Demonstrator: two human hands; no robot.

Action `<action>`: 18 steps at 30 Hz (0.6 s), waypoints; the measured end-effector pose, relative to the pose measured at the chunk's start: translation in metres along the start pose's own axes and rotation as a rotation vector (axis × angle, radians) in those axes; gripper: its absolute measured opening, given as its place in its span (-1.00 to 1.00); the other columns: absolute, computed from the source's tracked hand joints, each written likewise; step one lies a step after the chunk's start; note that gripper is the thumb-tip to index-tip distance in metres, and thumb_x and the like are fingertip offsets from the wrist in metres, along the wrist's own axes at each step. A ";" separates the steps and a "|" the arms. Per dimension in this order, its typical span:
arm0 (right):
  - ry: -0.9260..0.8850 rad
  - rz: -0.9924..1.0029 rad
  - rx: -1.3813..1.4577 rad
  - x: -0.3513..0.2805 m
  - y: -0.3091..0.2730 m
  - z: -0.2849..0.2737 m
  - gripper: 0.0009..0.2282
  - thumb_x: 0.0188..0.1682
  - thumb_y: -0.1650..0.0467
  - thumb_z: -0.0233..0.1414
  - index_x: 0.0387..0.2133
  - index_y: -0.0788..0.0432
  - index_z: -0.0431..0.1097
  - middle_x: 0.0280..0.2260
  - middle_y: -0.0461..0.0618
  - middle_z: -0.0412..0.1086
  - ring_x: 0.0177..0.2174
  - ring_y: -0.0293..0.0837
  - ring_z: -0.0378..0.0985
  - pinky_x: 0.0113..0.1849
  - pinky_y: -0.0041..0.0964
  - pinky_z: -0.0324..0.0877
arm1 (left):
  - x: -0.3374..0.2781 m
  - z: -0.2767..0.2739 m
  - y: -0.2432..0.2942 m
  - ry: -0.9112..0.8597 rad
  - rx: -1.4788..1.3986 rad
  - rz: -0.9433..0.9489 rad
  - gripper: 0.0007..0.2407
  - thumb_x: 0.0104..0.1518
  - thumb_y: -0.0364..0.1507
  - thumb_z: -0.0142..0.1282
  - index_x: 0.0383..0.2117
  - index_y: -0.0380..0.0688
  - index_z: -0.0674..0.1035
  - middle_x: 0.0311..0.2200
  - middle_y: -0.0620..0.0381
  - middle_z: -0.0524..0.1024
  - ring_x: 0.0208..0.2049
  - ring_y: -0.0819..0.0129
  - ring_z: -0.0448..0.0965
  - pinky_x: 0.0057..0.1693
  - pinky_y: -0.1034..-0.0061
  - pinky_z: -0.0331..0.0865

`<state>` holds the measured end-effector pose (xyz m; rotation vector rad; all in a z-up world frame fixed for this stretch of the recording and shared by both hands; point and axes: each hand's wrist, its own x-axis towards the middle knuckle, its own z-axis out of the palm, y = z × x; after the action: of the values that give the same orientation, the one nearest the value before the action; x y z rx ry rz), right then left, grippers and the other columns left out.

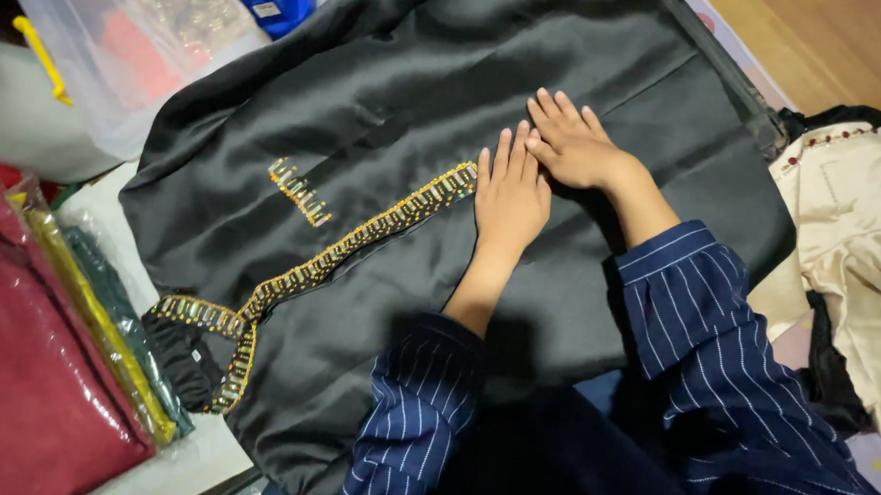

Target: Fold and smooth a decorated black garment on a flat surface

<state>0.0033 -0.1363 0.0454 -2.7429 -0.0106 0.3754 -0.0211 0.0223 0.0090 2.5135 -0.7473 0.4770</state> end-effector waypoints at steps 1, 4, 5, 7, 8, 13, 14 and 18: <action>-0.004 -0.007 0.001 0.001 0.002 0.001 -0.40 0.14 0.08 -0.44 0.43 0.05 -0.20 0.46 -0.08 -0.32 0.41 -0.05 -0.40 0.29 0.11 -0.30 | -0.004 -0.005 -0.002 0.000 0.005 -0.007 -0.51 0.15 -0.32 0.07 0.24 -0.20 0.43 0.35 0.08 0.28 0.41 0.15 0.20 0.44 0.11 0.05; -0.039 -0.003 -0.006 0.007 0.007 0.008 -0.36 0.11 0.09 -0.36 0.44 0.05 -0.27 0.47 -0.07 -0.38 0.41 -0.06 -0.47 0.30 0.10 -0.36 | -0.018 -0.019 -0.010 -0.003 0.049 -0.001 -0.53 0.15 -0.25 0.11 0.20 -0.16 0.49 0.39 0.07 0.20 0.43 0.09 0.15 0.43 0.04 0.08; -0.010 -0.003 -0.067 0.010 0.011 0.012 -0.31 0.08 0.02 -0.31 0.44 0.02 -0.27 0.47 -0.03 -0.39 0.40 0.00 -0.47 0.29 0.13 -0.35 | -0.023 -0.025 -0.012 0.005 0.049 0.004 -0.52 0.16 -0.22 0.10 0.22 -0.10 0.48 0.42 0.04 0.11 0.45 0.13 0.10 0.43 0.07 0.07; 0.015 -0.016 -0.130 0.013 0.012 0.016 -0.25 0.04 -0.05 -0.26 0.45 -0.01 -0.27 0.46 0.00 -0.40 0.40 0.07 -0.48 0.28 0.15 -0.33 | -0.033 -0.033 -0.019 0.017 0.056 -0.002 -0.51 0.18 -0.19 0.09 0.25 -0.05 0.47 0.45 0.01 0.03 0.48 0.16 0.04 0.43 0.11 0.06; 0.021 0.007 -0.136 0.013 0.010 0.016 -0.23 0.02 -0.06 -0.24 0.45 -0.04 -0.28 0.46 0.02 -0.43 0.40 0.08 -0.51 0.28 0.17 -0.34 | -0.039 -0.036 -0.023 -0.010 0.113 -0.010 -0.45 0.19 -0.13 0.09 0.33 0.04 0.38 0.47 -0.01 -0.02 0.49 0.09 0.00 0.45 0.12 0.03; 0.042 0.064 -0.159 0.013 -0.004 0.012 -0.19 -0.03 -0.10 -0.20 0.46 -0.09 -0.25 0.46 0.01 -0.47 0.39 0.09 -0.52 0.29 0.19 -0.36 | -0.065 -0.061 -0.038 -0.032 0.198 -0.066 -0.38 0.19 -0.04 0.07 0.40 0.11 0.28 0.47 -0.07 -0.05 0.48 -0.06 0.01 0.46 0.05 0.02; 0.039 0.079 -0.156 0.012 -0.006 0.011 -0.18 -0.02 -0.10 -0.20 0.46 -0.05 -0.27 0.46 0.03 -0.48 0.39 0.11 -0.53 0.29 0.21 -0.37 | -0.071 -0.066 -0.040 -0.037 0.219 -0.090 -0.36 0.20 -0.04 0.07 0.42 0.07 0.23 0.47 -0.04 -0.01 0.47 0.02 0.08 0.45 0.14 0.06; 0.392 -0.232 -0.234 -0.013 -0.051 0.014 -0.28 0.00 0.35 0.12 0.42 0.18 -0.09 0.43 0.20 -0.21 0.36 0.29 -0.19 0.22 0.37 -0.10 | -0.085 -0.079 -0.047 -0.033 0.112 -0.109 -0.32 0.21 -0.15 0.05 0.40 -0.28 0.16 0.46 -0.05 0.03 0.48 0.12 0.05 0.46 0.20 0.02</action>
<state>-0.0108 -0.0850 0.0548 -2.9522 -0.2839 -0.2434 -0.0760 0.1344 0.0209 2.6560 -0.6067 0.4516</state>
